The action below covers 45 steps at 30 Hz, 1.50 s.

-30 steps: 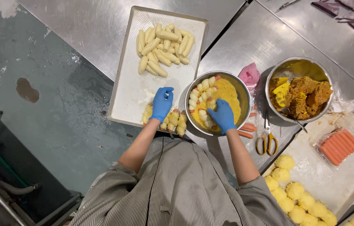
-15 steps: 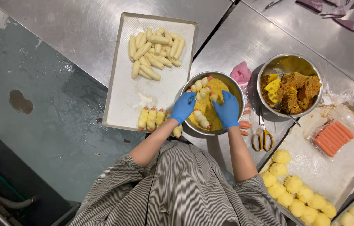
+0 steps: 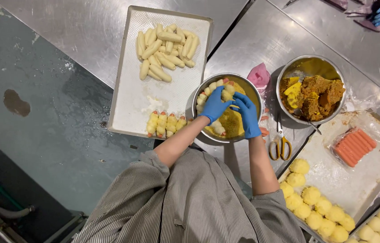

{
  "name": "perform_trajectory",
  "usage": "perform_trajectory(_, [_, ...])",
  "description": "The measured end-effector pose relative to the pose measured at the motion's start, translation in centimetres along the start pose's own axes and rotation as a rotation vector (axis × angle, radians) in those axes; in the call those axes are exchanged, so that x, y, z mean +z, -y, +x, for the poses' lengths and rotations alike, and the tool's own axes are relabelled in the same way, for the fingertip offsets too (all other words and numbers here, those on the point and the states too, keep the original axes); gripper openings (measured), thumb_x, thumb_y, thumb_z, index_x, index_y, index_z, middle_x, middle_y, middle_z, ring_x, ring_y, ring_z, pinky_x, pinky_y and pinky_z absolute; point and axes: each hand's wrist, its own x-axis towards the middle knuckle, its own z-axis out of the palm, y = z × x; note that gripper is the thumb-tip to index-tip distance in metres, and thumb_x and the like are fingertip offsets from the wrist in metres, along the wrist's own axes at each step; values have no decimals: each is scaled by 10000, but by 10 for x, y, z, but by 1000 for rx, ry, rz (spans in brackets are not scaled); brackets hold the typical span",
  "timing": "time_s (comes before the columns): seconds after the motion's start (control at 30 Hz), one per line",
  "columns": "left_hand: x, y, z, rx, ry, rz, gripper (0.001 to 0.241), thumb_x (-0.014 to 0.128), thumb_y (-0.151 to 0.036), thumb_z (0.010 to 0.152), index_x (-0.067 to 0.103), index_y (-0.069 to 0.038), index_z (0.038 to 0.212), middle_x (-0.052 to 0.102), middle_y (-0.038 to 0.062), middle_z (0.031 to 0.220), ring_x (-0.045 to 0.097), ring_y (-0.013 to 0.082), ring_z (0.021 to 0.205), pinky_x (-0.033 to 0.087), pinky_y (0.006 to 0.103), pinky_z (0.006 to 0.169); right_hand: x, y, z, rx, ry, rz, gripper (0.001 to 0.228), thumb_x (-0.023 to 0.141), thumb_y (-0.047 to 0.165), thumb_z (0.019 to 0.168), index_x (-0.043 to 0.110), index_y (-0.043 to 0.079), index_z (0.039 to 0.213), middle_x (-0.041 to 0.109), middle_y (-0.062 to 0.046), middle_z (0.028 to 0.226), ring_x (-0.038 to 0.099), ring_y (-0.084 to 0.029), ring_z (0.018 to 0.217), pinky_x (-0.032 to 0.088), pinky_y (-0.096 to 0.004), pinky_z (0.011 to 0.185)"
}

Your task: Preparing pastries by wrapping sausages in dough, snipping for patterns, and coating in breadcrumbs.

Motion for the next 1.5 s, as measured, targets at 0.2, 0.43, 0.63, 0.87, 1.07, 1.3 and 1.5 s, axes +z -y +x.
perform_trajectory(0.2, [-120,21,-5,38,-188,-78,582,844,-170,818,561,-56,1313,680,139,1182,674,237,1081,549,355,953,34,-5,-40,-258,123,-997,452,824,240,844,692,139,1264,720,-93,1102,707,-245,937,565,-357,822])
perform_trajectory(0.43, [-266,179,-86,-164,-356,112,609,873,-153,740,574,-35,1258,686,144,1166,691,253,1056,558,352,934,71,-25,-61,-275,173,-1366,596,827,187,718,627,105,1274,652,-185,1112,628,-387,1038,515,-471,878])
perform_trajectory(0.63, [-279,211,-159,-368,-291,445,639,911,-203,692,630,-40,1242,590,202,1191,639,349,1026,537,410,936,43,-11,-40,-372,-75,-1054,561,759,171,831,588,49,1351,649,-165,1242,633,-365,1144,518,-456,990])
perform_trajectory(0.87, [-260,120,-150,-447,-246,488,739,877,-234,724,521,-20,1335,576,199,1268,583,378,1147,480,482,984,41,0,-6,-397,-154,-1364,1163,990,388,559,378,-62,1440,486,-322,1382,482,-478,1198,419,-544,984])
perform_trajectory(1.07, [-207,32,-110,81,-211,513,795,836,-266,786,461,-37,1449,494,243,1459,473,438,1326,384,513,1114,6,-34,16,-129,-129,-1135,890,871,322,634,506,72,1406,598,-193,1322,579,-370,1237,483,-470,1076])
perform_trajectory(1.3, [-74,-17,-72,469,235,621,766,766,-311,828,468,-45,1481,418,201,1541,369,400,1451,249,531,1239,14,-24,13,-285,-143,-1332,1068,930,307,571,434,-1,1466,541,-274,1316,518,-452,1191,439,-496,1005])
perform_trajectory(1.5, [-54,-15,-73,431,233,746,755,719,-320,843,456,-15,1481,341,221,1595,294,410,1486,194,543,1238,-27,-77,30,-58,-68,-1172,866,801,409,766,492,74,1502,567,-211,1422,560,-373,1310,465,-456,1078])
